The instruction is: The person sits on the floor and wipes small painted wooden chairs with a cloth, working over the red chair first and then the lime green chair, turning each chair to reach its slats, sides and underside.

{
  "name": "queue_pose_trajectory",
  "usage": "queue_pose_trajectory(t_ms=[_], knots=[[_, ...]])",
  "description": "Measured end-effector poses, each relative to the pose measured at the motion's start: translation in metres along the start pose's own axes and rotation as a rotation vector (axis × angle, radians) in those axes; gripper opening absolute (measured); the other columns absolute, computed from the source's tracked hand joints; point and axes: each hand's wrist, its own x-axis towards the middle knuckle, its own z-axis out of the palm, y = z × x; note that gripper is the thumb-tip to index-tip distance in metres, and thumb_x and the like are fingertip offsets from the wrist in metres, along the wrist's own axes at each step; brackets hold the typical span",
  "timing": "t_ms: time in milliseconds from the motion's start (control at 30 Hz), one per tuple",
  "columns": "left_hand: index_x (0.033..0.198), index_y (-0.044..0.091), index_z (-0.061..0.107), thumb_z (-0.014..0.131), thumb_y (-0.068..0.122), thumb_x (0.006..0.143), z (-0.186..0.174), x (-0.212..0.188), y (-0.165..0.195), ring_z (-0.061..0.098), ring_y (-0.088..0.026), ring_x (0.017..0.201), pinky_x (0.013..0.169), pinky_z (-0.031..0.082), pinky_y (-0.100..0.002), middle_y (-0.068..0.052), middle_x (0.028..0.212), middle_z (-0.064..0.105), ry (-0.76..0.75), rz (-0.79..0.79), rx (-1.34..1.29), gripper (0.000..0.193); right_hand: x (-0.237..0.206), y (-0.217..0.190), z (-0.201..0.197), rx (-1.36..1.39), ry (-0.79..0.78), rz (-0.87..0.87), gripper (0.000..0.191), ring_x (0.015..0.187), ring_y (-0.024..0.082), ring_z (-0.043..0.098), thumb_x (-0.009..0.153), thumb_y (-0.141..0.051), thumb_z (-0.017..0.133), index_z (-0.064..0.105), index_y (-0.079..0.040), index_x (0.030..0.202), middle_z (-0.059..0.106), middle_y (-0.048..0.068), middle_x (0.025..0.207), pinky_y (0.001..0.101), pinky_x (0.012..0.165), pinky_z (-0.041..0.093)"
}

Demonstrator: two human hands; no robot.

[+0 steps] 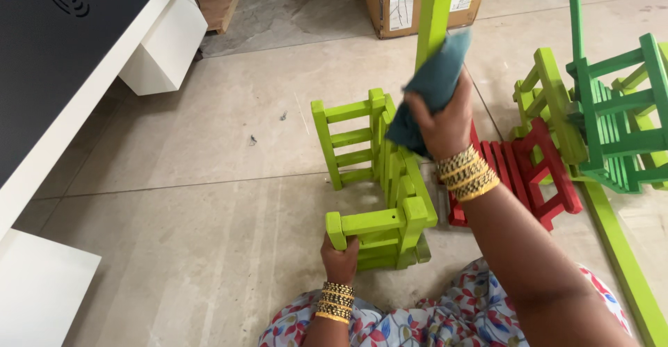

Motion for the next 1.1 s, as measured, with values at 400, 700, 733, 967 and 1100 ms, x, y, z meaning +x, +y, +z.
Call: queue_pose_trajectory(t_ms=[400, 700, 733, 967, 1100], knots=[[0.11, 0.001, 0.069, 0.075, 0.011, 0.089, 0.002, 0.01, 0.007, 0.071, -0.016, 0.089, 0.081, 0.057, -0.032, -0.007, 0.098, 0.076, -0.018, -0.004, 0.003, 0.024, -0.14, 0.11, -0.045, 0.13, -0.629, 0.514, 0.056, 0.104, 0.025, 0.072, 0.084, -0.019, 0.081, 0.057, 0.0, 0.131, 0.074, 0.014, 0.114, 0.0385, 0.091, 0.058], [0.115, 0.0, 0.066, 0.071, 0.021, 0.092, 0.012, 0.003, 0.011, 0.071, -0.023, 0.089, 0.081, 0.056, -0.037, -0.012, 0.099, 0.074, 0.132, 0.044, 0.162, 0.032, -0.259, 0.043, -0.073, 0.319, 0.025, 0.497, 0.054, 0.108, 0.027, 0.068, 0.09, -0.014, 0.074, 0.048, -0.001, 0.135, 0.066, 0.016, 0.122, 0.041, 0.089, 0.058], [0.115, 0.0, 0.065, 0.071, 0.022, 0.092, 0.015, 0.0, 0.011, 0.071, -0.023, 0.09, 0.081, 0.056, -0.037, -0.013, 0.1, 0.074, 0.136, 0.007, 0.139, 0.032, -0.258, 0.036, -0.068, 0.272, -0.031, 0.498, 0.053, 0.108, 0.028, 0.068, 0.09, -0.014, 0.074, 0.048, -0.002, 0.135, 0.067, 0.017, 0.12, 0.0415, 0.088, 0.058], [0.118, 0.001, 0.063, 0.075, 0.029, 0.091, 0.042, -0.012, 0.023, 0.072, -0.027, 0.091, 0.082, 0.056, -0.039, -0.013, 0.102, 0.074, 0.165, -0.085, 0.153, 0.041, -0.213, 0.03, -0.037, 0.084, -0.054, 0.442, 0.062, 0.107, 0.033, 0.071, 0.092, -0.019, 0.075, 0.04, -0.006, 0.14, 0.068, 0.02, 0.118, 0.0431, 0.085, 0.057], [0.125, 0.0, 0.059, 0.076, 0.029, 0.091, 0.067, -0.025, 0.032, 0.068, -0.032, 0.101, 0.089, 0.054, -0.042, -0.018, 0.112, 0.069, 0.004, 0.033, 0.188, 0.047, -0.173, 0.06, -0.049, 0.07, -0.057, 0.44, 0.059, 0.104, 0.032, 0.071, 0.089, -0.017, 0.079, 0.044, -0.007, 0.135, 0.068, 0.02, 0.119, 0.041, 0.082, 0.06]])
